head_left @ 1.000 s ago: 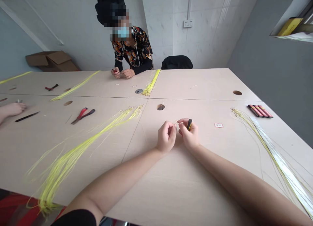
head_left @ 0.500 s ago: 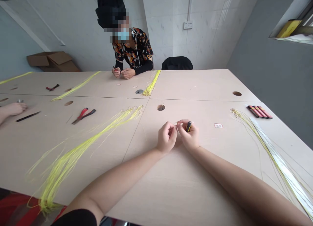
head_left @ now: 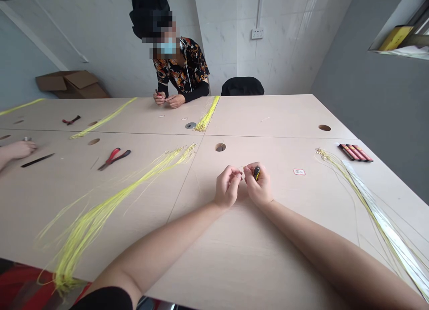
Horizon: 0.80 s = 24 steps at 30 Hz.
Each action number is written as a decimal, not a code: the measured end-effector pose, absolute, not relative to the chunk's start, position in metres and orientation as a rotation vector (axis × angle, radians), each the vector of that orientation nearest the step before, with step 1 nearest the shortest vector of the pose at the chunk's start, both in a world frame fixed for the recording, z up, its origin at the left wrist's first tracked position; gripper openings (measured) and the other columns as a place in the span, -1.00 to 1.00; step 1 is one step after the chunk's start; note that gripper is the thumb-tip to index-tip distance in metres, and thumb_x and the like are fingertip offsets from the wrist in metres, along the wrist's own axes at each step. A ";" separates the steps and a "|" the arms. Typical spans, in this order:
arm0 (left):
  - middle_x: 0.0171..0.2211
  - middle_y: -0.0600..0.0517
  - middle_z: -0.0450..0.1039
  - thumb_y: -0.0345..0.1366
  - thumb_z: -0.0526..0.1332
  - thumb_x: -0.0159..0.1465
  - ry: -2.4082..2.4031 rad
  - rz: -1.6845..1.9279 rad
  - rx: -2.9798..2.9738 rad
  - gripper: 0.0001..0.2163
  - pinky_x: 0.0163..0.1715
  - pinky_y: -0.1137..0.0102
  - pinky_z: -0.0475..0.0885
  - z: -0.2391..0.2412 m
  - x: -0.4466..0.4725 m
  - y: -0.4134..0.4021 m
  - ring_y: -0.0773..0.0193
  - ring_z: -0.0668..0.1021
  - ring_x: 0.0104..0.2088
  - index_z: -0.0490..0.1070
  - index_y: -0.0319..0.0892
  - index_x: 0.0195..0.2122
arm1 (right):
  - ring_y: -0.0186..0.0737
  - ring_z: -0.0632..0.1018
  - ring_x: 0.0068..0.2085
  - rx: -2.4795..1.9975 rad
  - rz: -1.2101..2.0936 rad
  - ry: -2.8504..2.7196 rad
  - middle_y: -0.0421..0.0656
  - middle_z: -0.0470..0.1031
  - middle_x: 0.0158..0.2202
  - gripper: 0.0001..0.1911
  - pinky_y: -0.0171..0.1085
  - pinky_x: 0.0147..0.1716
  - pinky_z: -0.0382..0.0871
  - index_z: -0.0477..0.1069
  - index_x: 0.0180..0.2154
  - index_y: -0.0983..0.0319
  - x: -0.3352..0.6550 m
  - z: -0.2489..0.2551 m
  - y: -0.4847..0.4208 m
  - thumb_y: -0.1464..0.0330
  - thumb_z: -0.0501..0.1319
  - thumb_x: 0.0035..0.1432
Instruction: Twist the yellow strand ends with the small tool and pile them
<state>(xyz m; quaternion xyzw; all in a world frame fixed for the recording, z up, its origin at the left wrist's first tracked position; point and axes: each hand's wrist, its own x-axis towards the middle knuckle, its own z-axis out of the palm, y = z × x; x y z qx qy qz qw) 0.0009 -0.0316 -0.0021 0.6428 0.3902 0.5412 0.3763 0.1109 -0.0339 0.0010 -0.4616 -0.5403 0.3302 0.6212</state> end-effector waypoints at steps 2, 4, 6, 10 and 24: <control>-0.52 0.09 0.36 -0.22 0.06 0.24 0.991 1.377 1.637 -0.84 -0.53 0.47 0.30 -0.002 0.001 -0.031 0.40 0.38 -0.56 0.27 -0.18 -0.41 | -0.41 0.25 -0.61 -1.071 0.788 -1.229 -0.31 0.24 -0.63 -0.81 -0.35 -0.58 0.16 0.20 -0.44 0.19 0.111 0.001 -0.034 0.24 0.09 0.16; -0.49 0.08 0.39 -0.22 0.06 0.24 0.983 1.377 1.644 -0.84 -0.51 0.46 0.33 -0.002 0.000 -0.031 0.39 0.41 -0.55 0.28 -0.18 -0.41 | -0.41 0.26 -0.60 -1.081 0.804 -1.223 -0.31 0.24 -0.62 -0.80 -0.35 -0.57 0.16 0.19 -0.44 0.19 0.111 0.001 -0.034 0.23 0.10 0.16; -0.49 0.08 0.40 -0.22 0.06 0.24 0.981 1.382 1.655 -0.84 -0.50 0.45 0.34 -0.002 0.000 -0.031 0.39 0.43 -0.54 0.28 -0.17 -0.41 | -0.41 0.26 -0.60 -1.088 0.799 -1.229 -0.31 0.24 -0.62 -0.79 -0.35 -0.57 0.17 0.19 -0.44 0.19 0.111 0.002 -0.034 0.22 0.10 0.15; -0.48 0.06 0.40 -0.23 0.06 0.24 0.992 1.402 1.654 -0.85 -0.45 0.43 0.37 -0.002 0.000 -0.031 0.36 0.46 -0.50 0.29 -0.18 -0.40 | -0.41 0.25 -0.60 -1.090 0.793 -1.236 -0.32 0.23 -0.62 -0.77 -0.34 -0.56 0.16 0.19 -0.45 0.19 0.111 0.003 -0.034 0.21 0.10 0.16; -0.61 0.12 0.25 -0.30 0.08 0.22 1.010 1.392 1.874 -0.82 -0.52 0.45 0.23 -0.001 -0.001 -0.032 0.39 0.30 -0.56 0.23 -0.17 -0.53 | -0.41 0.22 -0.58 -1.098 0.827 -1.193 -0.31 0.19 -0.59 -0.76 -0.34 -0.56 0.13 0.19 -0.43 0.19 0.113 0.000 -0.032 0.18 0.12 0.14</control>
